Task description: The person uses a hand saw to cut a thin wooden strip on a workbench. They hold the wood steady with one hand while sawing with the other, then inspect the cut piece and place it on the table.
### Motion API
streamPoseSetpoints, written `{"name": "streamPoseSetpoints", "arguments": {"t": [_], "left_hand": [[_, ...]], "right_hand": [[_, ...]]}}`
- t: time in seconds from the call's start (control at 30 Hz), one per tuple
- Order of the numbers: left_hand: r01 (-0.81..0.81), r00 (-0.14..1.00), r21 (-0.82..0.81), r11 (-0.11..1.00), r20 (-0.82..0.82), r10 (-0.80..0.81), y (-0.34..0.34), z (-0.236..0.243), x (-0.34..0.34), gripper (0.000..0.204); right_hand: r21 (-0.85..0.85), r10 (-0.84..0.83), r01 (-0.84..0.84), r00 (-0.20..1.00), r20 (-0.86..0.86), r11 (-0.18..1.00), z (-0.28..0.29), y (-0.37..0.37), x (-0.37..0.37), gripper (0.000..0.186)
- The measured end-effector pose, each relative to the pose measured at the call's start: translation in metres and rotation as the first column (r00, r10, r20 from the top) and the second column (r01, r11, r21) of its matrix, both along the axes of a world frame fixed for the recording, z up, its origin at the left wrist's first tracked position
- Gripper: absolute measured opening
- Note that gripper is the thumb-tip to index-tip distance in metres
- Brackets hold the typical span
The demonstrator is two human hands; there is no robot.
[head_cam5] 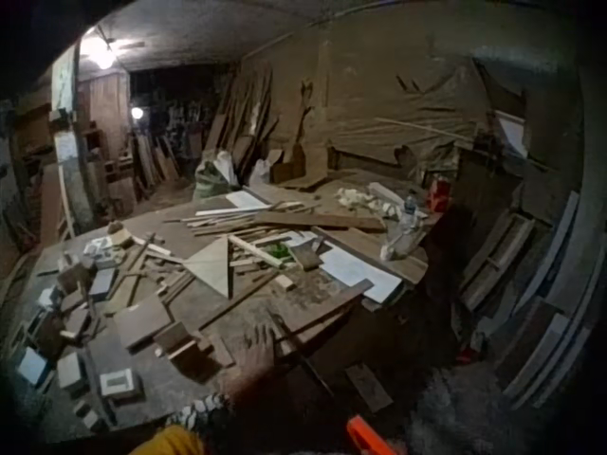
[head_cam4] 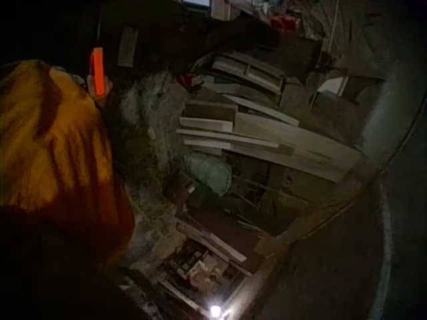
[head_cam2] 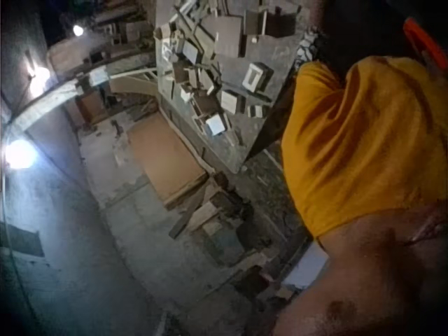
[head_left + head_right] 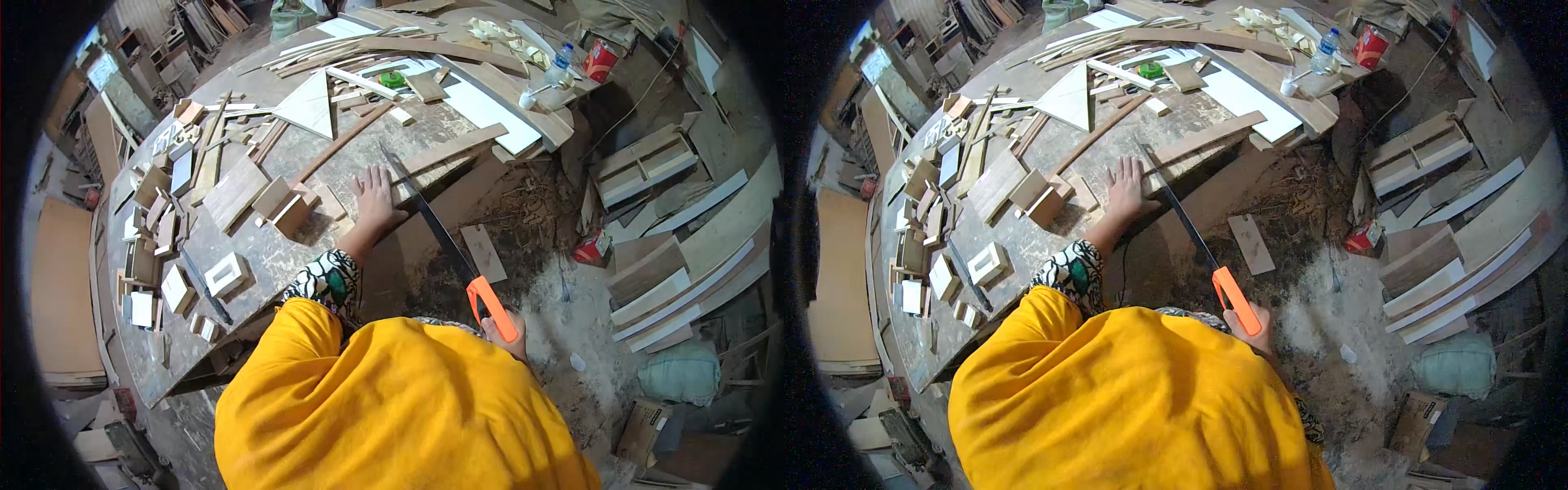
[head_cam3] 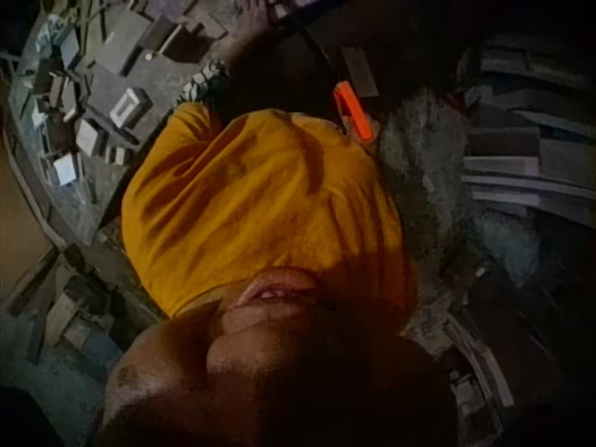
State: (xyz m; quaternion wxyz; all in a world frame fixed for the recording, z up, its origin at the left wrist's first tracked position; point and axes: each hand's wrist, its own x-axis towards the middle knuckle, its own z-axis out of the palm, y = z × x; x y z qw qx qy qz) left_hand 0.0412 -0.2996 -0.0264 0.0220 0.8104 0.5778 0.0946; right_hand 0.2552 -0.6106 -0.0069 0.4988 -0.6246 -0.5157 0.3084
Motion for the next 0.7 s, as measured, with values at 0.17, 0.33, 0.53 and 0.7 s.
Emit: {"name": "streamPoseSetpoints", "arguments": {"t": [0.17, 0.33, 0.53, 0.7], "left_hand": [[-0.041, 0.999, 0.191, 0.981, 0.017, 0.039, 0.031, -0.059, 0.001, 0.097], [-0.017, 1.0, 0.197, 0.98, -0.004, 0.018, 0.033, -0.063, 0.002, 0.091], [0.018, 0.998, 0.116, 0.993, 0.056, -0.025, 0.022, -0.038, 0.004, 0.092], [-0.015, 0.999, 0.147, 0.989, 0.053, 0.007, 0.029, -0.052, -0.001, 0.083]], "right_hand": [[-0.219, -0.076, 0.058, 0.994, -0.075, 0.974, -0.014, -0.007, -0.005, 0.031], [-0.174, -0.041, 0.072, 0.984, 0.175, 0.982, -0.02, -0.009, -0.009, 0.041], [-0.297, -0.117, 0.131, 0.991, 0.064, 0.946, -0.014, -0.008, -0.016, 0.038], [-0.298, -0.085, 0.095, 0.995, 0.045, 0.95, -0.004, 0.001, -0.02, 0.032]]}}
